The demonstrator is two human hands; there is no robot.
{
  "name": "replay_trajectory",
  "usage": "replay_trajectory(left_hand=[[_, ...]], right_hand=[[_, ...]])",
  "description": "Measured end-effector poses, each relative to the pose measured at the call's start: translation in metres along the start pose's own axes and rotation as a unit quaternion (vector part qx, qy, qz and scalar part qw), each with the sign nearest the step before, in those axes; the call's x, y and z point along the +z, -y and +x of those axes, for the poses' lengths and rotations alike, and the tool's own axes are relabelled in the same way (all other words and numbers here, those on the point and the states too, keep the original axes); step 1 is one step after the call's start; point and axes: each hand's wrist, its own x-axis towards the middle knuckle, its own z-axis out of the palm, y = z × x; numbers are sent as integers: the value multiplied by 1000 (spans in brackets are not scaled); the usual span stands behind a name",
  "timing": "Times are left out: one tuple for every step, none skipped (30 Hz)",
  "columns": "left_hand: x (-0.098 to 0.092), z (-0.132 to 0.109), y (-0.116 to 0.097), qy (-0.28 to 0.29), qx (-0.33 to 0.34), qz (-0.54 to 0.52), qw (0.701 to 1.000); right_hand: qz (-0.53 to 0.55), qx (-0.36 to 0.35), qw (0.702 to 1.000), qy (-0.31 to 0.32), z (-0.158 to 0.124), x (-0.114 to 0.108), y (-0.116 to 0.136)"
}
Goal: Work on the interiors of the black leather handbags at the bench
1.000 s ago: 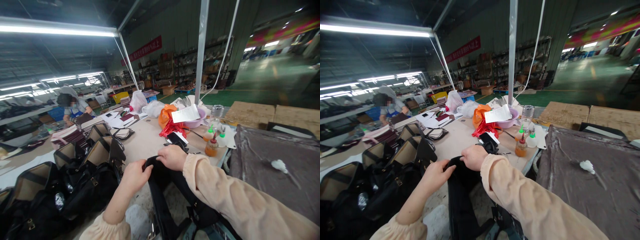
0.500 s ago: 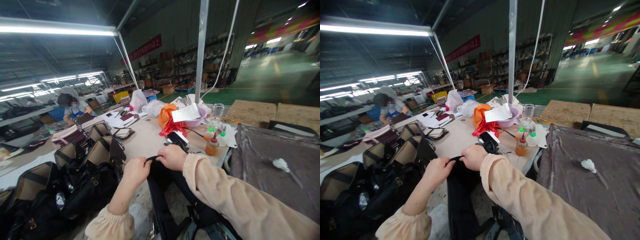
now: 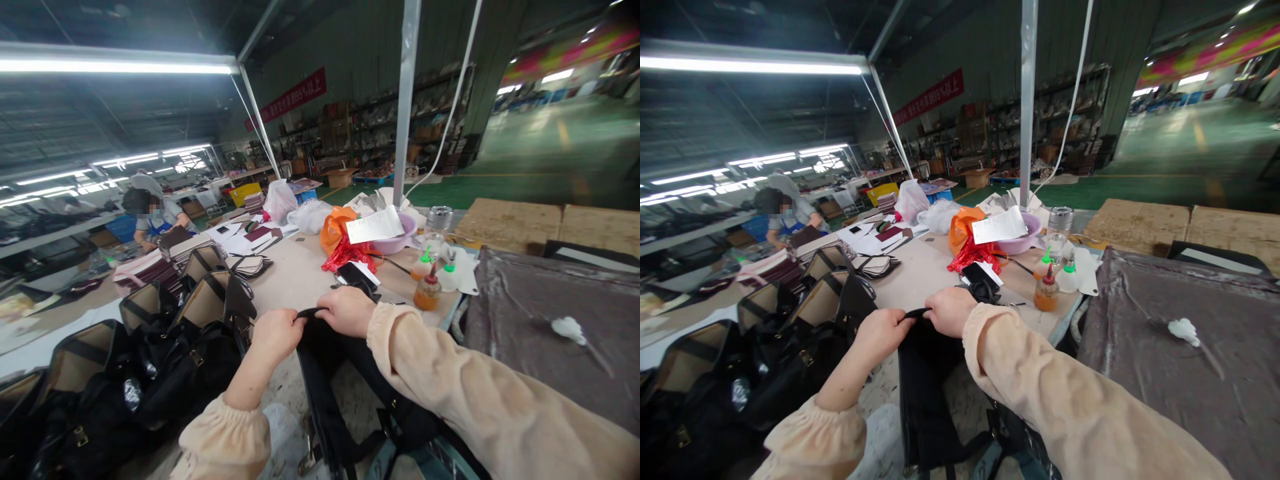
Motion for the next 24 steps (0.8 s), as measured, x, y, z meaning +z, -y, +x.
replay_trajectory(left_hand=[[0,0,-1,-1,-2,-1,1000],[0,0,-1,-3,-4,-2,1000],[0,1,-2,-6,-6,-2,1000],[1,0,-2,-6,-8,-1,1000],[1,0,-2,-6,-9,0,1000],[1,1,-2,-5,-8,1,1000],[1,1,-2,-5,-6,1,1000],[1,1,-2,-4,-4,0,1000],[1,1,-2,-4,-1,-2,1000],[1,1,-1,-6,0,-4,1000],[1,1,-1,-6,1,-7,1000],[1,0,-1,-6,0,-11,1000],[2,-1,-1,-6,-2,-14,1000],[2,-2,-1,-9,-4,-18,1000],[3,-4,0,-15,-4,-22,1000],[4,-6,0,-24,-1,-30,999],[4,-8,0,-34,4,-42,999],[5,-9,0,-47,13,-57,997],[6,-10,1,-58,25,-73,995],[7,-11,1,-68,37,-87,993],[7,-11,2,-74,48,-95,991],[7,-10,2,-78,55,-96,991],[8,-9,2,-79,58,-88,991],[7,-7,2,-79,57,-77,992]], right_hand=[[8,-6,1000,-3,1,-1,0],[17,-15,1000,-6,2,-2,0],[24,-23,999,-9,4,-3,1],[27,-29,999,-9,6,-4,2],[28,-31,999,-6,8,-4,2],[25,-32,999,-1,9,-4,3],[22,-29,999,3,11,-4,5],[17,-26,1000,3,12,-3,6],[12,-23,1000,0,13,-3,7],[8,-23,1000,-3,14,-2,8],[3,-24,1000,-6,14,-3,10],[-1,-25,1000,-7,13,-3,11],[-5,-25,1000,-7,13,-4,12],[-9,-25,1000,-5,12,-4,13],[-12,-25,1000,-6,12,-5,13],[-13,-25,1000,-10,11,-5,14],[-14,-25,999,-15,10,-5,14],[-13,-26,999,-21,10,-4,14],[-12,-28,999,-27,10,-3,14],[-12,-29,999,-31,10,-2,14],[-11,-30,999,-33,10,0,14],[-10,-30,999,-35,11,1,14],[-9,-29,999,-36,11,2,14],[-6,-27,999,-37,12,3,14]])
